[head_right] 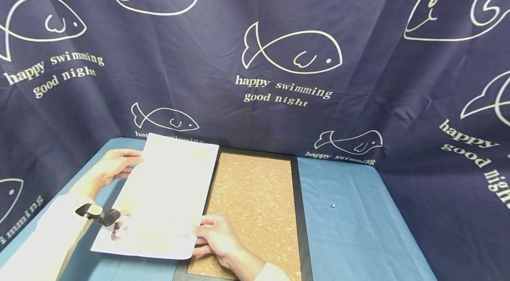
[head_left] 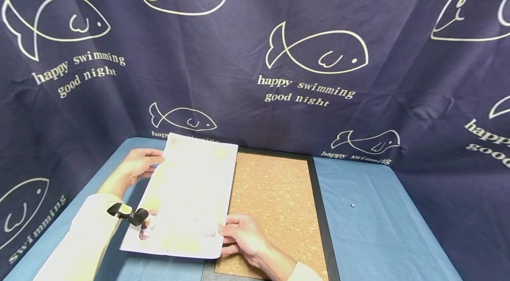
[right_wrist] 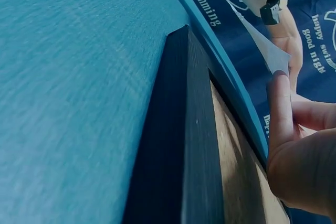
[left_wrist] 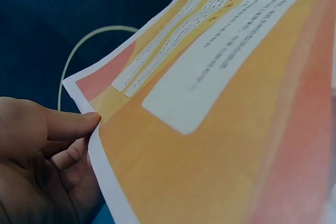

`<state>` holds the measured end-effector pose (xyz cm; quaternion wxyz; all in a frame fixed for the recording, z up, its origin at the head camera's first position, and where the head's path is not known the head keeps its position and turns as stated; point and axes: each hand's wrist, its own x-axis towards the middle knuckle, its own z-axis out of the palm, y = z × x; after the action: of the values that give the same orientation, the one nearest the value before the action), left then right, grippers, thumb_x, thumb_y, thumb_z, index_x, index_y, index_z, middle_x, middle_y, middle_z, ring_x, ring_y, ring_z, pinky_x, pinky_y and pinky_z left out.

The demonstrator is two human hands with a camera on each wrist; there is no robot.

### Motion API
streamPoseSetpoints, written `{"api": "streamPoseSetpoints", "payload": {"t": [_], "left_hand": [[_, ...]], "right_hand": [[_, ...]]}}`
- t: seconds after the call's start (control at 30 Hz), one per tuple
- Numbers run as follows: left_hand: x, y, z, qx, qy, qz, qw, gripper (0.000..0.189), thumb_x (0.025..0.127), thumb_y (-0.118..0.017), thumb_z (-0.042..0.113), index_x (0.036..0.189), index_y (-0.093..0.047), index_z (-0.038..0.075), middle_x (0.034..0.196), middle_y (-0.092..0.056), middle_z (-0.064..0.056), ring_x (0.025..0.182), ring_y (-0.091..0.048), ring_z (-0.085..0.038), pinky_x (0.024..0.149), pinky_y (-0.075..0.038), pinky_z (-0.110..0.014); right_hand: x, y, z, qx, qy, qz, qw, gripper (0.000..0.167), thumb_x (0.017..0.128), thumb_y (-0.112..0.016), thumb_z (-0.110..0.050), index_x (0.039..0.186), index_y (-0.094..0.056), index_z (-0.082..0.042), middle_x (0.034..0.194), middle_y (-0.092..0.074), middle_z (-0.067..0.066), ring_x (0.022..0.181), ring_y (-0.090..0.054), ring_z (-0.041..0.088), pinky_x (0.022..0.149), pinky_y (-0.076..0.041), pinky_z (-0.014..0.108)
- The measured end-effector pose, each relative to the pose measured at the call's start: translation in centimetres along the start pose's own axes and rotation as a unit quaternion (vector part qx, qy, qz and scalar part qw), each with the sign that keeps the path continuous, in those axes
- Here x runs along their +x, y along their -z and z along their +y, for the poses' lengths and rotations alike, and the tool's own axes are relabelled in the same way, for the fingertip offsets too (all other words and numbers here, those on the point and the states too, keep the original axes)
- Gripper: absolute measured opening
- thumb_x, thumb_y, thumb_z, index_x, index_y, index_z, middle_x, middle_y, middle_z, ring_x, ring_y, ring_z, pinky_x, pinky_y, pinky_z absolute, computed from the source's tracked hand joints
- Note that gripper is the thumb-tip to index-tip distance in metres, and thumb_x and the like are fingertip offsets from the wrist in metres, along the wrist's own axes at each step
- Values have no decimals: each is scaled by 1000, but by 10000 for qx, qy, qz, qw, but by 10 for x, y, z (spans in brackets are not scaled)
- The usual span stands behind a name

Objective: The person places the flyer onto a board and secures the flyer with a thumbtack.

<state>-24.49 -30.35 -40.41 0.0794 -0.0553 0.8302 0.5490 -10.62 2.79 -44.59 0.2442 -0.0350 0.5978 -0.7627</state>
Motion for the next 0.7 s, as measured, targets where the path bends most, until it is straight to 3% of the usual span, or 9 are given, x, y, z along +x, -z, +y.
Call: {"api": "streamPoseSetpoints", "payload": {"t": [0.27, 0.7], "left_hand": [[-2, -15, 8, -225, -188, -144, 9995, 45, 96, -64, 11, 131, -52, -15, 88, -65, 3, 68, -62, -13, 60, -57, -29], [-1, -45, 1, -565, -201, -131, 9981, 43, 96, -65, 11, 129, -54, -14, 82, -62, 3, 65, -58, -12, 58, -56, -27]], "right_hand": [[-14, 19, -2, -17, 15, 134, 9999, 24, 94, -61, 2, 115, -63, 14, 100, -71, 28, 88, -72, 38, 68, -59, 39], [-31, 43, -8, -131, 95, 219, 9996, 28, 94, -61, 0, 118, -61, 15, 101, -71, 28, 90, -72, 36, 68, -59, 39]]}}
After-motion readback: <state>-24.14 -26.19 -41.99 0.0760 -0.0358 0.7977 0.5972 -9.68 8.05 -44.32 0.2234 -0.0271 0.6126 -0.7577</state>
